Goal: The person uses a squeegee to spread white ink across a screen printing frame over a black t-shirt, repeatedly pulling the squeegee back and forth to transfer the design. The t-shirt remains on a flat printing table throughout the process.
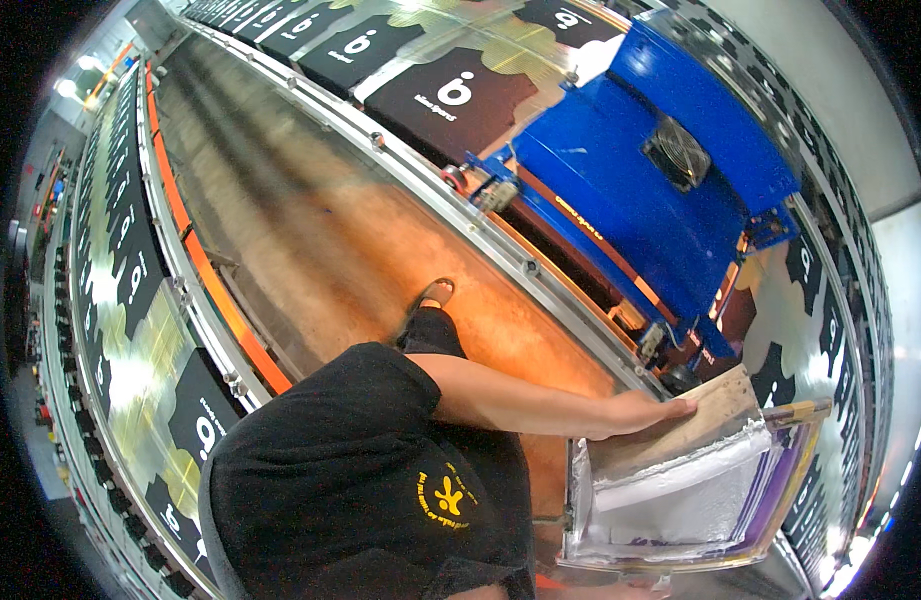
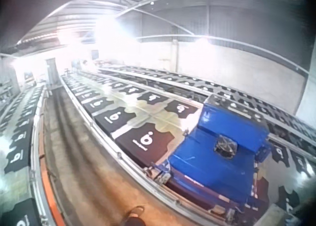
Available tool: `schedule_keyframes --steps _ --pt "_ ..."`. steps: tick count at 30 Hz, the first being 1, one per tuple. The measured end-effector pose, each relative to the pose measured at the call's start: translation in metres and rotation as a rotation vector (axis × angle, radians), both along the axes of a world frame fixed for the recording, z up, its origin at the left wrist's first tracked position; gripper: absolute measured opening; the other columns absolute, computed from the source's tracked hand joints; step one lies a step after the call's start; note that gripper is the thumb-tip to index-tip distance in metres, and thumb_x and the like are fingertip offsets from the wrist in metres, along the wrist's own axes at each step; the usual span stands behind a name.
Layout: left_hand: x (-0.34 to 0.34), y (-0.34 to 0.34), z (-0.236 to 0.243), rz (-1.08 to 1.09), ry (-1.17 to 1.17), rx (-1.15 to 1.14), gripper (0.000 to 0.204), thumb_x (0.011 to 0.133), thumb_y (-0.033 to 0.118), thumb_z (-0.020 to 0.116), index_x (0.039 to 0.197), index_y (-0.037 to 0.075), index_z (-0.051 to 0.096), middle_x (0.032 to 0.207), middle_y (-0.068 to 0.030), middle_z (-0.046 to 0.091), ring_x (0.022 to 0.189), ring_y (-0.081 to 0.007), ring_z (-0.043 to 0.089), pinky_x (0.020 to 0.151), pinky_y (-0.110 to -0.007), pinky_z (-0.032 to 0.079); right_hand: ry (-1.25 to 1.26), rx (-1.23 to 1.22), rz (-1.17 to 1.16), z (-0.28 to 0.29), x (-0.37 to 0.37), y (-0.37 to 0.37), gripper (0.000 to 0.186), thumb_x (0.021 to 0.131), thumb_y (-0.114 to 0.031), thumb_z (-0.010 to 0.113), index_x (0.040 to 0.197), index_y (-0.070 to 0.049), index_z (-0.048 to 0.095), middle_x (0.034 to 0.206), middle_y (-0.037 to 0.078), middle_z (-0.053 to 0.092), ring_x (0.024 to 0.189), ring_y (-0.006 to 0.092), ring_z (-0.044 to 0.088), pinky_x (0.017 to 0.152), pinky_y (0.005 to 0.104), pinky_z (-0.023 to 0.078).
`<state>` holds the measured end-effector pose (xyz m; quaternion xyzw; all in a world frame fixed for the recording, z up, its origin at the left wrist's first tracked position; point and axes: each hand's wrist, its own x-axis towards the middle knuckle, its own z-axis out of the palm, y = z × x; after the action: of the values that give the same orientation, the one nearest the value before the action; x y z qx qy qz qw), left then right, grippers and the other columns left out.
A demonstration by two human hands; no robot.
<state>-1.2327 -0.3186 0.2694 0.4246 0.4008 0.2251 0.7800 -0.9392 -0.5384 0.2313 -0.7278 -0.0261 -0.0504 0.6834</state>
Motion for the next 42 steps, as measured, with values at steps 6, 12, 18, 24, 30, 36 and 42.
schedule_keyframes --steps 6,12,18,24,30,36,42 --pt "-0.08 -0.035 0.061 0.075 -0.039 -0.033 0.117 0.088 0.095 0.055 0.143 -0.008 0.068 0.154 -0.028 0.06 0.142 -0.037 0.059 0.116 -0.042 0.047 0.036 0.028 0.05 0.031 -0.047 -0.014 0.037 0.103 -0.039 0.069 0.112 -0.005 0.081 0.103 0.007 0.076 0.079 0.0221 0.067 0.066 0.0398 0.05" --pt "-0.172 -0.05 0.116 0.016 -0.036 0.071 0.111 0.09 0.094 0.053 0.133 -0.006 0.075 0.145 -0.0261 0.067 0.137 -0.0364 0.063 0.111 -0.043 0.05 0.076 0.096 0.051 0.081 -0.105 -0.057 0.037 0.105 -0.039 0.068 0.111 -0.004 0.081 0.109 0.007 0.079 0.084 0.0236 0.071 0.07 0.0416 0.052" --pt "-0.221 0.036 0.046 0.04 -0.17 0.083 0.106 0.094 0.092 0.05 0.13 -0.004 0.078 0.134 -0.0232 0.074 0.126 -0.0333 0.069 0.106 -0.04 0.054 -0.006 0.032 0.038 0.083 -0.181 0.013 0.037 0.105 -0.038 0.068 0.113 -0.004 0.08 0.109 0.007 0.079 0.085 0.0229 0.07 0.07 0.0412 0.052" --pt "-0.279 0.166 -0.021 -0.189 -0.094 0.108 0.109 0.089 0.096 0.049 0.127 -0.003 0.077 0.131 -0.0263 0.074 0.122 -0.0361 0.072 0.104 -0.045 0.055 -0.195 -0.11 -0.082 0.059 -0.255 0.103 0.037 0.106 -0.038 0.069 0.118 -0.005 0.078 0.104 0.005 0.074 0.081 0.02 0.064 0.068 0.0385 0.048" --pt "-0.275 0.162 -0.029 -0.055 0.016 0.04 0.122 0.082 0.096 0.06 0.145 -0.008 0.059 0.137 -0.0299 0.067 0.132 -0.0443 0.063 0.109 -0.05 0.051 -0.32 -0.316 -0.101 0.105 -0.242 0.13 0.037 0.106 -0.037 0.069 0.123 -0.005 0.077 0.099 0.004 0.07 0.077 0.0172 0.058 0.066 0.0358 0.044" --pt "-0.284 0.192 -0.059 -0.11 -0.102 -0.046 0.115 0.087 0.095 0.055 0.131 -0.01 0.073 0.152 -0.0288 0.055 0.139 -0.0467 0.054 0.115 -0.051 0.045 -0.358 -0.436 -0.161 0.111 -0.276 0.132 0.038 0.106 -0.037 0.07 0.128 -0.006 0.075 0.094 0.002 0.065 0.073 0.0143 0.052 0.063 0.0331 0.039" --pt "-0.272 0.208 -0.077 -0.108 -0.141 0.012 0.108 0.089 0.094 0.053 0.124 -0.005 0.08 0.155 -0.0259 0.051 0.142 -0.0454 0.048 0.119 -0.052 0.041 -0.362 -0.534 -0.209 0.119 -0.305 0.12 0.039 0.107 -0.036 0.07 0.132 -0.007 0.073 0.089 0.001 0.061 0.069 0.0114 0.046 0.061 0.0304 0.035"
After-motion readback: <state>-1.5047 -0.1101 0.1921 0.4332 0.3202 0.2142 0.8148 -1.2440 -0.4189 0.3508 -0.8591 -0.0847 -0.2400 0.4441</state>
